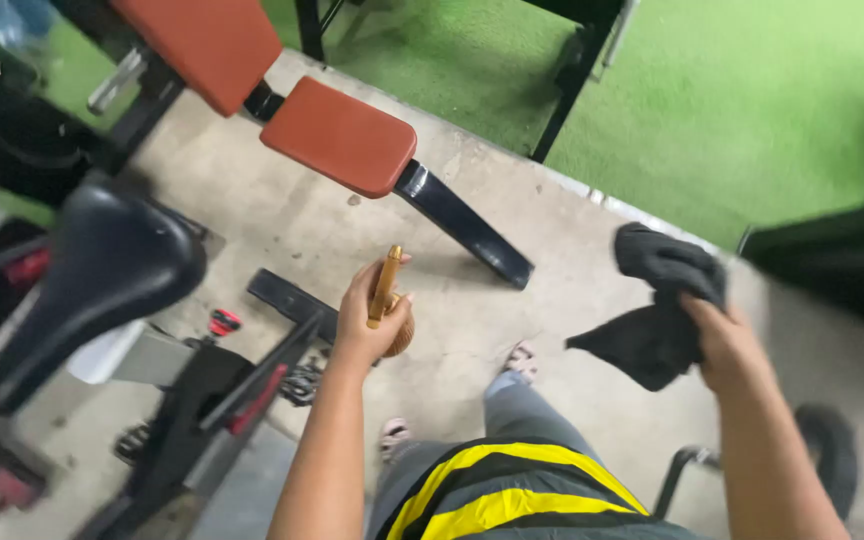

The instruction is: Cleaning gym machines and benches with a spray bottle and cloth.

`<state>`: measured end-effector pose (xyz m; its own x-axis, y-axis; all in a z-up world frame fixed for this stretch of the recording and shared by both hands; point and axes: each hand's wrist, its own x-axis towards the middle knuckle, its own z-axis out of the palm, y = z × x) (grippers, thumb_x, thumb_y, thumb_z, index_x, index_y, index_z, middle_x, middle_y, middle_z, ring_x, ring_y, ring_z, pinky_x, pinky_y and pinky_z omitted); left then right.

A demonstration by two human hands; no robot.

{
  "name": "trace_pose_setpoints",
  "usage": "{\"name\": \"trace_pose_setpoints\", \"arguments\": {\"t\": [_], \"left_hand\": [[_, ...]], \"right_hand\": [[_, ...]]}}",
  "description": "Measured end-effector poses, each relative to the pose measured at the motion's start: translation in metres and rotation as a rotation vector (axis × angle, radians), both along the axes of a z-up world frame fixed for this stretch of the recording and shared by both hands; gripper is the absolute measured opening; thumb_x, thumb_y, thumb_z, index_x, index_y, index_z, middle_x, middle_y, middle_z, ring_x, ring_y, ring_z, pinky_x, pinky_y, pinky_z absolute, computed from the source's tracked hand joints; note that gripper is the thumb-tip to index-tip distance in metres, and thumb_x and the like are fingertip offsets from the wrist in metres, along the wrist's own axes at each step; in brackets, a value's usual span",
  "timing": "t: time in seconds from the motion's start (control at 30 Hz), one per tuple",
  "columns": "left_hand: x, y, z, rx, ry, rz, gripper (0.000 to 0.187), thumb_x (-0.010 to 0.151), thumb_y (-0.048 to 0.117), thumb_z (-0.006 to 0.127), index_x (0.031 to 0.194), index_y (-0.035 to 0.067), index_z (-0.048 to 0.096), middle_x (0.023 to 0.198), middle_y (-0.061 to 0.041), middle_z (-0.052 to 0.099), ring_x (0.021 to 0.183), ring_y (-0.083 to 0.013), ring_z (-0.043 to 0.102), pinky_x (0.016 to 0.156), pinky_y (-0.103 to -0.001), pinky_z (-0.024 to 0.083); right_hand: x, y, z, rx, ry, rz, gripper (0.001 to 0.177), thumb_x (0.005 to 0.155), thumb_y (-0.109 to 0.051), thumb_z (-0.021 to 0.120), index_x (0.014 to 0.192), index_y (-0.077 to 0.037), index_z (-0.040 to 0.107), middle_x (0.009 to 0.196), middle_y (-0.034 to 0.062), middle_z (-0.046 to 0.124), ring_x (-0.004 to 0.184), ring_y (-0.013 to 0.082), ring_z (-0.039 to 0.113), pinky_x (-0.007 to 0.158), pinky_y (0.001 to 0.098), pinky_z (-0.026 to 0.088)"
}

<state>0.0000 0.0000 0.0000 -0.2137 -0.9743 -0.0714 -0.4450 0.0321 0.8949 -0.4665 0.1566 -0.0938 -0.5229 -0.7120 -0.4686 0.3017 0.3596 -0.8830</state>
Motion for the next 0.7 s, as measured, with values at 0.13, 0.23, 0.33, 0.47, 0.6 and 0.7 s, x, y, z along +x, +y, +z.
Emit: {"name": "trace_pose_setpoints", "arguments": {"t": [0.13,0.23,0.33,0.47,0.6,0.7], "left_hand": [[-0.053,-0.026,-0.033,-0.114,0.106,0.09,0.051,0.08,0.002,0.077,0.13,0.01,0.065,0.126,-0.01,0.067,0.109,-0.0244,0.069,0.092,-0.034,0.056],[-0.084,-0.038,-0.042,-0.089,0.344,0.141,0.048,0.086,0.001,0.074,0.132,0.007,0.062,0.129,-0.011,0.066,0.121,-0.0249,0.067,0.1,-0.034,0.055],[-0.103,-0.049,-0.044,-0.112,0.358,0.177,0.05,0.085,0.001,0.075,0.133,0.006,0.06,0.132,-0.011,0.062,0.122,-0.0236,0.065,0.1,-0.033,0.056],[-0.107,-0.074,-0.044,-0.217,0.198,0.237,0.05,0.082,0.001,0.077,0.13,0.006,0.063,0.133,-0.012,0.062,0.127,-0.0283,0.062,0.106,-0.038,0.051],[-0.095,-0.104,-0.048,-0.245,0.144,0.27,0.051,0.08,0.001,0.077,0.129,0.008,0.064,0.138,-0.014,0.058,0.13,-0.032,0.057,0.109,-0.041,0.048],[-0.088,-0.127,-0.053,-0.257,0.054,0.288,0.051,0.079,0.0,0.078,0.128,0.008,0.066,0.137,-0.015,0.057,0.131,-0.032,0.056,0.108,-0.041,0.047]], "right_hand": [[-0.004,-0.106,0.026,0.006,-0.029,0.218,0.045,0.094,-0.017,0.066,0.138,-0.01,0.06,0.115,0.0041,0.068,0.1,0.0155,0.065,0.082,0.0309,0.053],[-0.007,-0.17,0.015,-0.104,0.028,0.404,0.043,0.096,-0.015,0.068,0.137,-0.005,0.059,0.118,0.0044,0.068,0.104,0.0144,0.064,0.088,0.0286,0.053],[0.003,-0.225,0.008,-0.088,0.031,0.452,0.043,0.097,-0.017,0.066,0.137,-0.004,0.057,0.116,0.0051,0.067,0.101,0.0151,0.063,0.086,0.0305,0.053],[0.027,-0.288,-0.004,-0.111,-0.095,0.469,0.044,0.098,-0.018,0.065,0.139,-0.006,0.056,0.122,0.0038,0.067,0.111,0.0138,0.062,0.095,0.0282,0.05],[0.053,-0.332,-0.022,-0.03,-0.066,0.502,0.048,0.098,-0.02,0.064,0.144,-0.011,0.054,0.127,0.0013,0.066,0.115,0.0137,0.059,0.098,0.0284,0.048],[0.064,-0.357,-0.032,-0.026,-0.055,0.619,0.051,0.102,-0.025,0.059,0.15,-0.011,0.049,0.135,0.0028,0.062,0.122,0.0153,0.055,0.102,0.0292,0.046]]}}
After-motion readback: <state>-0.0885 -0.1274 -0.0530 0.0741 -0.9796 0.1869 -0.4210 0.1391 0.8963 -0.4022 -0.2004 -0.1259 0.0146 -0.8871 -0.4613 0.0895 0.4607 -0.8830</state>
